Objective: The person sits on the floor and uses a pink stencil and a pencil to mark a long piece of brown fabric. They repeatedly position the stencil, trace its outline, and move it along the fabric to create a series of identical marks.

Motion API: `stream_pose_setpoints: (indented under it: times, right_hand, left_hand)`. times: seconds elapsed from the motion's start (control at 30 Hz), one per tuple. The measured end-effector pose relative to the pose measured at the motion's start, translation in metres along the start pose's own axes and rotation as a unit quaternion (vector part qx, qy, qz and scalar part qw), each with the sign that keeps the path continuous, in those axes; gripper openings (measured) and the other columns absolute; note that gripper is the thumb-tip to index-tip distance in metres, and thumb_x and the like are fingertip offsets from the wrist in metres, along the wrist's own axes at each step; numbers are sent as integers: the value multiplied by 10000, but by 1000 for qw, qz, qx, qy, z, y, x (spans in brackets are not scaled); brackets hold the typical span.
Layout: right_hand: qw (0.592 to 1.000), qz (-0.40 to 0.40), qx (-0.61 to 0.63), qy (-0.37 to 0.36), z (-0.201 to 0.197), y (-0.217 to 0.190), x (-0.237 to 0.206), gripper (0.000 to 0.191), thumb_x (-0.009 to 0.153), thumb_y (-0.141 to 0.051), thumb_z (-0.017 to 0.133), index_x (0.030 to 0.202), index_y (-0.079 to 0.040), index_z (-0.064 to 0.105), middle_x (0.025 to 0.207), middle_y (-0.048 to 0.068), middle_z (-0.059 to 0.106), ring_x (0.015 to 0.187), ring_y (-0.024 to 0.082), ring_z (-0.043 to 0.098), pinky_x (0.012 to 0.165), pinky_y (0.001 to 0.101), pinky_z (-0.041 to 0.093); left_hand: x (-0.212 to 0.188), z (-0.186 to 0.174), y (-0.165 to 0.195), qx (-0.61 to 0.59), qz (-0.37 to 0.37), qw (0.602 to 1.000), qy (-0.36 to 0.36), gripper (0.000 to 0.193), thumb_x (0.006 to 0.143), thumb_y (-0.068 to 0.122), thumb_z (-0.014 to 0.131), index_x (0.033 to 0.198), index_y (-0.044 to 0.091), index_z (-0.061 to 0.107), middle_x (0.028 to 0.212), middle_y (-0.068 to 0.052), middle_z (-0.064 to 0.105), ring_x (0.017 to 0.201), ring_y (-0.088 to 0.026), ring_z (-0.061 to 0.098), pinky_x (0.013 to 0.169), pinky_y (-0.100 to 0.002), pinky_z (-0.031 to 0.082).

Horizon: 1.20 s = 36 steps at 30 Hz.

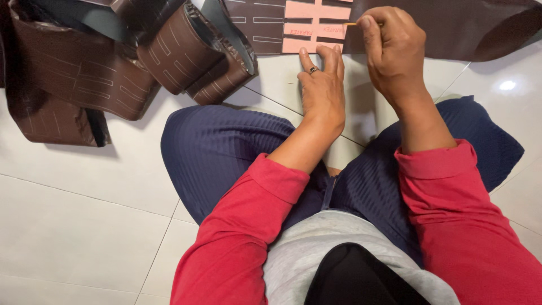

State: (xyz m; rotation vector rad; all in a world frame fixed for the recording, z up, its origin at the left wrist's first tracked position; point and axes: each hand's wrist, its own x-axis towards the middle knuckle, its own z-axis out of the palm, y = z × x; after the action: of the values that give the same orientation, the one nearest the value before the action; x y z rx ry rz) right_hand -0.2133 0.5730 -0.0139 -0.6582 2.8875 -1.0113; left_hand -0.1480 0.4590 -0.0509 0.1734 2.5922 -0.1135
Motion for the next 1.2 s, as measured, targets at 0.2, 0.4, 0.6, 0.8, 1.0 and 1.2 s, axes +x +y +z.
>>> stream_pose_setpoints:
  times: [0.2, 0.4, 0.6, 0.8, 1.0, 1.2]
  right_hand:
    - [1000, -11, -10, 7, -2, 5, -1, 142, 1138, -52, 580, 1054, 5, 679, 914, 125, 675, 876, 307, 636, 791, 411, 498]
    - [1000, 0, -23, -1, -2, 0, -2, 148, 1162, -59, 626, 1042, 6, 682, 938, 138, 655, 875, 322, 623, 785, 420, 490]
    - [998, -54, -13, -14, -7, -7, -6, 100, 1102, -14, 607, 1013, 19, 640, 978, 157, 657, 900, 358, 621, 793, 435, 492]
    - [999, 0, -22, -27, -4, -7, -7, 124, 1145, -40, 630, 1036, 0, 672, 892, 143, 648, 898, 350, 619, 811, 443, 489]
    - [999, -27, 18, -13, 9, -12, 1, 108, 1150, -37, 626, 1060, 6, 668, 990, 148, 692, 963, 333, 661, 852, 420, 528]
    - [998, -42, 44, -30, 17, -23, 2, 68, 1112, -22, 629, 1073, 15, 671, 1063, 142, 707, 939, 326, 659, 827, 406, 528]
  left_hand:
    - [-2, -5, -5, -16, 10, 999, -29, 780, 975, 250, 550, 1628, 104, 149, 1580, -183, 245, 1472, -533, 303, 822, -346, 481]
    - [-4, -6, -7, -10, 23, 999, -39, 812, 965, 250, 558, 1634, 82, 131, 1593, -205, 223, 1470, -551, 271, 879, -373, 478]
    - [-3, -5, -4, -16, 11, 999, -29, 796, 974, 231, 557, 1637, 98, 137, 1591, -193, 227, 1477, -546, 277, 874, -370, 483]
    - [-3, -4, -4, -16, 15, 999, -27, 790, 974, 237, 550, 1634, 100, 138, 1593, -193, 229, 1472, -549, 283, 908, -393, 486]
    - [-2, -3, 0, -12, -4, 1000, -9, 773, 980, 220, 543, 1632, 105, 145, 1600, -179, 240, 1474, -547, 289, 876, -378, 485]
    - [-2, -4, -1, 13, 27, 998, -54, 752, 981, 233, 532, 1624, 39, 194, 1622, -183, 229, 1483, -548, 265, 850, -365, 468]
